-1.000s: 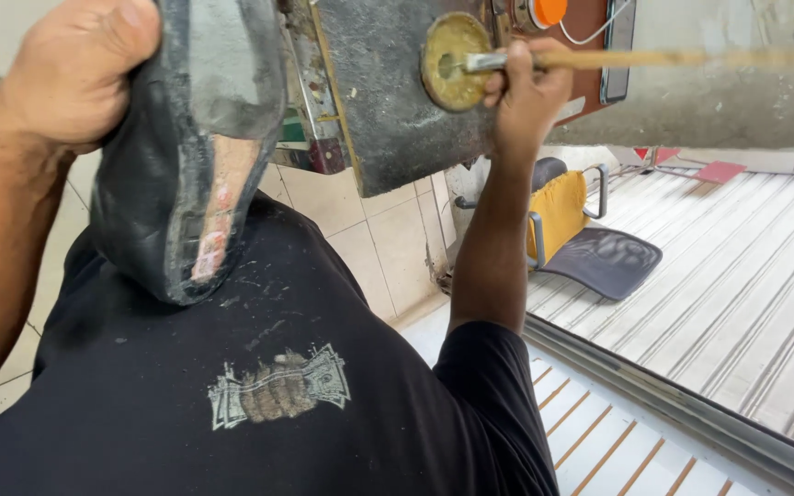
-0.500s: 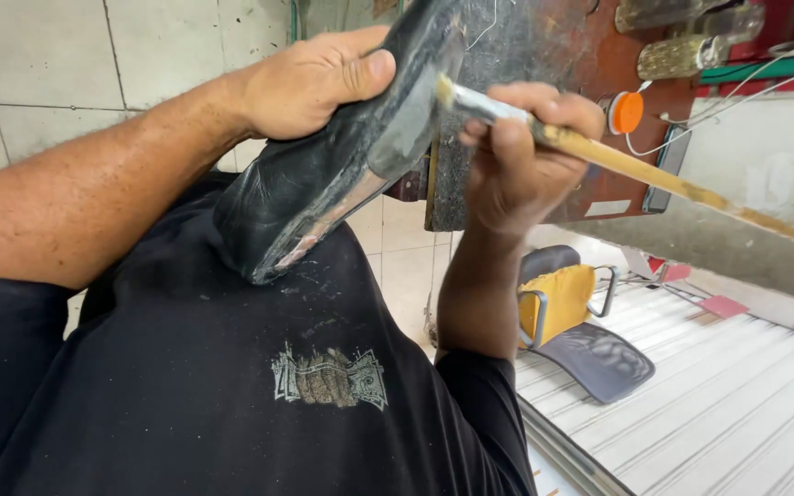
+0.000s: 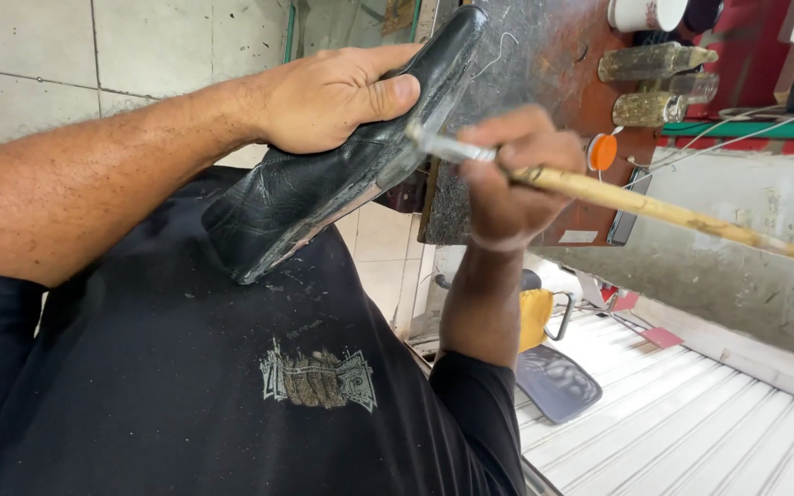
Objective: Applying glue to the sole of a shoe using a brush
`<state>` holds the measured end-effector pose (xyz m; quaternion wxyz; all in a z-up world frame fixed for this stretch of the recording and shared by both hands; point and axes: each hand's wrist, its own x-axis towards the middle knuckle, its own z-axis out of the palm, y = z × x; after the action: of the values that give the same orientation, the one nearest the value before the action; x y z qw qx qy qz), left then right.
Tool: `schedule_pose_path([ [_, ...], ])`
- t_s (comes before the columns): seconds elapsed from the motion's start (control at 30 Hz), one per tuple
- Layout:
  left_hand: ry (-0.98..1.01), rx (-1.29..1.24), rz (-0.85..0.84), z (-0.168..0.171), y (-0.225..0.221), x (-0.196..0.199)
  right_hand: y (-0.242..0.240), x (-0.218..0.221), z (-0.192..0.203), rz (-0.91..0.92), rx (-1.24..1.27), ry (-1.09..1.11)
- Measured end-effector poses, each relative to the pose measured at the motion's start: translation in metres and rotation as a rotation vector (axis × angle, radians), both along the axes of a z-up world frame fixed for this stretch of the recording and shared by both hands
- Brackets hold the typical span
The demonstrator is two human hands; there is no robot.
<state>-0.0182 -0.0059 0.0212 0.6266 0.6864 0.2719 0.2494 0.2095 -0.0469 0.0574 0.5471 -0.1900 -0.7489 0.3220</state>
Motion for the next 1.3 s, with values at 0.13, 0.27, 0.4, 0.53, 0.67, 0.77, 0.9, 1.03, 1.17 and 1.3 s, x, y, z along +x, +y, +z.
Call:
schedule_pose_path([
  [0.13, -0.003, -0.012, -0.008, 0.008, -0.003, -0.002, 0.011, 0.002, 0.012, 0.05, -0.024, -0.019],
  [0.27, 0.03, -0.031, -0.051, 0.021, -0.008, -0.003, 0.024, 0.012, 0.023, -0.155, -0.019, 0.066],
  [0.4, 0.023, 0.044, -0.039, 0.016, -0.008, -0.003, 0.028, 0.024, 0.027, 0.168, -0.097, 0.072],
  [0.53, 0.02, 0.044, -0.051, 0.018, -0.011, -0.001, 0.019, 0.018, 0.03, -0.138, -0.096, 0.117],
  [0.67, 0.081, 0.0, -0.03, 0.014, -0.012, 0.0, 0.021, 0.019, 0.032, -0.019, -0.157, 0.071],
  [0.77, 0.095, 0.024, -0.019, 0.009, -0.012, 0.001, 0.023, 0.02, 0.029, 0.084, -0.117, 0.048],
  [0.9, 0.089, 0.063, 0.005, 0.003, -0.009, 0.0, 0.018, 0.022, 0.021, 0.223, -0.074, -0.032],
  [1.03, 0.157, -0.007, 0.009, 0.001, -0.009, 0.001, 0.006, 0.015, 0.016, 0.166, 0.07, -0.151],
  [1.17, 0.09, 0.071, 0.054, -0.008, -0.008, 0.004, -0.002, 0.009, 0.01, 0.113, 0.089, -0.179],
  [1.3, 0.164, 0.026, 0.067, -0.007, -0.008, 0.005, -0.016, 0.0, 0.011, 0.177, 0.058, -0.205],
])
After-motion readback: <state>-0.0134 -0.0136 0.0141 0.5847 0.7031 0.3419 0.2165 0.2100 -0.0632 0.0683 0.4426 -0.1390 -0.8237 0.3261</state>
